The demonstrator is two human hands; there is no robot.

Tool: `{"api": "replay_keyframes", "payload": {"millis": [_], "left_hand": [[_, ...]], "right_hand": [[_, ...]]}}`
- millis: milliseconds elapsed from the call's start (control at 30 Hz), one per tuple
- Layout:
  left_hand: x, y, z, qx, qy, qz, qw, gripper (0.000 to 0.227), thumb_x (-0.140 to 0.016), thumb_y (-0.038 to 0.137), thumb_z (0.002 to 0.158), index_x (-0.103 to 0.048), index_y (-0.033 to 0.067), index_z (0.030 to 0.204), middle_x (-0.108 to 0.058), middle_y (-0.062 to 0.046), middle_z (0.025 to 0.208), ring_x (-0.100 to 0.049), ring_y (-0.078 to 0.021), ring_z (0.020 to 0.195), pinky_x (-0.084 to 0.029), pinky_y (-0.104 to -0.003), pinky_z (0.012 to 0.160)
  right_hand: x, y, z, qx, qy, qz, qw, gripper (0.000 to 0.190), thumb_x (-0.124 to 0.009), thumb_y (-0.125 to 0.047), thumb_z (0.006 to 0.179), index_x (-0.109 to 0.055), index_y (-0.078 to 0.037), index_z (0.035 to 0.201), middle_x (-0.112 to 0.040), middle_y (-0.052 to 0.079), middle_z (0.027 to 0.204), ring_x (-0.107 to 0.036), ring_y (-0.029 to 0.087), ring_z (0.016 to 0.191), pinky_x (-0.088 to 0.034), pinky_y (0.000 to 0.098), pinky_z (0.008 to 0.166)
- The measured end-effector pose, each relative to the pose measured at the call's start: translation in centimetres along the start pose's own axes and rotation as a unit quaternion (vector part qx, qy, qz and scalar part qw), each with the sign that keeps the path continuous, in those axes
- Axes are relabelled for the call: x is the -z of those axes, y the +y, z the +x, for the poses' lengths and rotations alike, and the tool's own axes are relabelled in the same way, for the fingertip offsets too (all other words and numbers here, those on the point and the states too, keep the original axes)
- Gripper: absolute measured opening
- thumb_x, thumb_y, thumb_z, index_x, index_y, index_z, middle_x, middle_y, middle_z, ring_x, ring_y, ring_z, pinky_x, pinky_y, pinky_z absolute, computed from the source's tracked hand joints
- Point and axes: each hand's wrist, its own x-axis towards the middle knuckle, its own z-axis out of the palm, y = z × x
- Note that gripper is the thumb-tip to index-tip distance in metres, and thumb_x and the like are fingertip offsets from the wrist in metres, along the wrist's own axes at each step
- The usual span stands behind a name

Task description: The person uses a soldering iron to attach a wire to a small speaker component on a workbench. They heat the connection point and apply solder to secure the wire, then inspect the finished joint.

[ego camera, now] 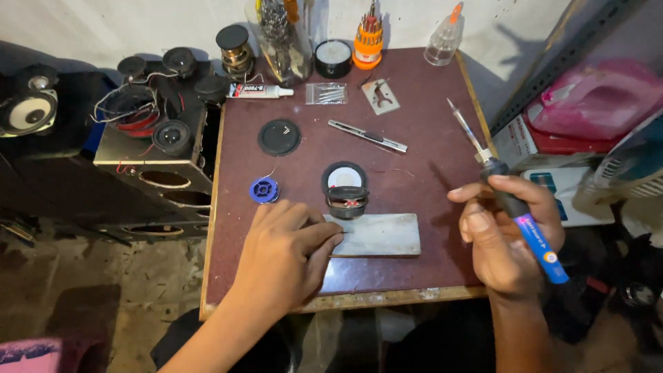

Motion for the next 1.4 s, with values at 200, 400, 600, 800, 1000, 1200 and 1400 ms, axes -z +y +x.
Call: {"api": "replay_keyframes", "payload": {"millis": [200,400,600,800,1000,1200,1400], "left_hand": [[0.4,-0.1,-0.2,0.015,-0.009,-0.02,1.0,0.011,-0.074,0.02,0.092,-0.079,0.0138,0.099,-0.063,-0.001,0.085,-0.054,-0.0271,0.078,-0.038,-0.04,0.073],[2.7,0.6,0.5,0.0,0.102,-0.022,0.995,0.004,-0.075,0.016,0.091,-0.077,0.0126,0.092,-0.075,-0.002,0.092,-0.063,-0.0197,0.08,-0.04,-0.036,0.073],[3.8,-3.7,1.3,0.103,0.127,0.099,0.982,0.032,-0.08,0.018,0.092,-0.074,0.0069,0.122,-0.069,-0.008,0.111,-0.064,-0.0291,0.1,-0.046,-0.043,0.088],[3.2,-4.5,0.9,0.12,0.105,0.107,0.981,0.028,-0.076,0.023,0.092,-0.078,0.0076,0.116,-0.076,-0.008,0.104,-0.069,-0.0278,0.091,-0.048,-0.041,0.08],[1.8,-5.4,4.4,0.126,-0.021,0.14,0.982,0.022,-0.07,0.035,0.095,-0.071,0.0136,0.092,-0.073,-0.005,0.077,-0.065,-0.0364,0.071,-0.047,-0.05,0.064],[0.5,-6.9,4.2,0.129,-0.065,0.183,0.972,0.024,-0.069,0.021,0.092,-0.063,0.0112,0.072,-0.066,-0.013,0.066,-0.059,-0.0448,0.056,-0.041,-0.054,0.049],[4.5,-4.5,1.8,0.143,-0.069,0.046,0.986,0.01,-0.073,0.023,0.091,-0.072,0.0145,0.086,-0.074,-0.007,0.073,-0.067,-0.0354,0.066,-0.047,-0.046,0.058]], "right_hand": [[0.5,0.8,-0.3,-0.004,0.005,-0.004,1.0,0.038,-0.061,-0.005,0.095,-0.046,-0.007,0.13,-0.064,0.036,0.104,-0.068,0.028,0.085,-0.048,0.0262,0.058],[0.5,1.2,-0.5,-0.031,0.036,0.03,0.998,0.028,-0.051,-0.002,0.103,-0.047,-0.009,0.129,-0.065,0.037,0.105,-0.053,0.021,0.057,-0.046,0.0272,0.058],[2.1,2.7,-0.4,-0.075,0.059,0.085,0.992,0.044,-0.063,-0.029,0.106,-0.049,-0.012,0.143,-0.063,0.025,0.088,-0.047,0.015,0.05,-0.04,0.0239,0.049],[1.8,1.7,0.5,-0.11,0.032,0.188,0.976,0.049,-0.082,-0.046,0.094,-0.066,-0.019,0.131,-0.052,-0.002,0.083,-0.047,0.007,0.06,-0.037,0.02,0.053],[1.6,2.0,0.4,-0.121,0.053,0.157,0.979,0.044,-0.073,-0.045,0.099,-0.063,-0.013,0.128,-0.053,-0.001,0.087,-0.053,0.008,0.064,-0.041,0.0211,0.055],[1.8,2.4,0.4,-0.101,0.031,0.18,0.978,0.043,-0.076,-0.042,0.099,-0.065,-0.012,0.128,-0.055,0.002,0.077,-0.055,0.01,0.064,-0.042,0.0216,0.056],[2.1,2.6,0.2,-0.118,0.045,0.18,0.975,0.043,-0.078,-0.042,0.097,-0.066,-0.012,0.126,-0.059,0.003,0.089,-0.055,0.012,0.064,-0.042,0.0231,0.056]]}}
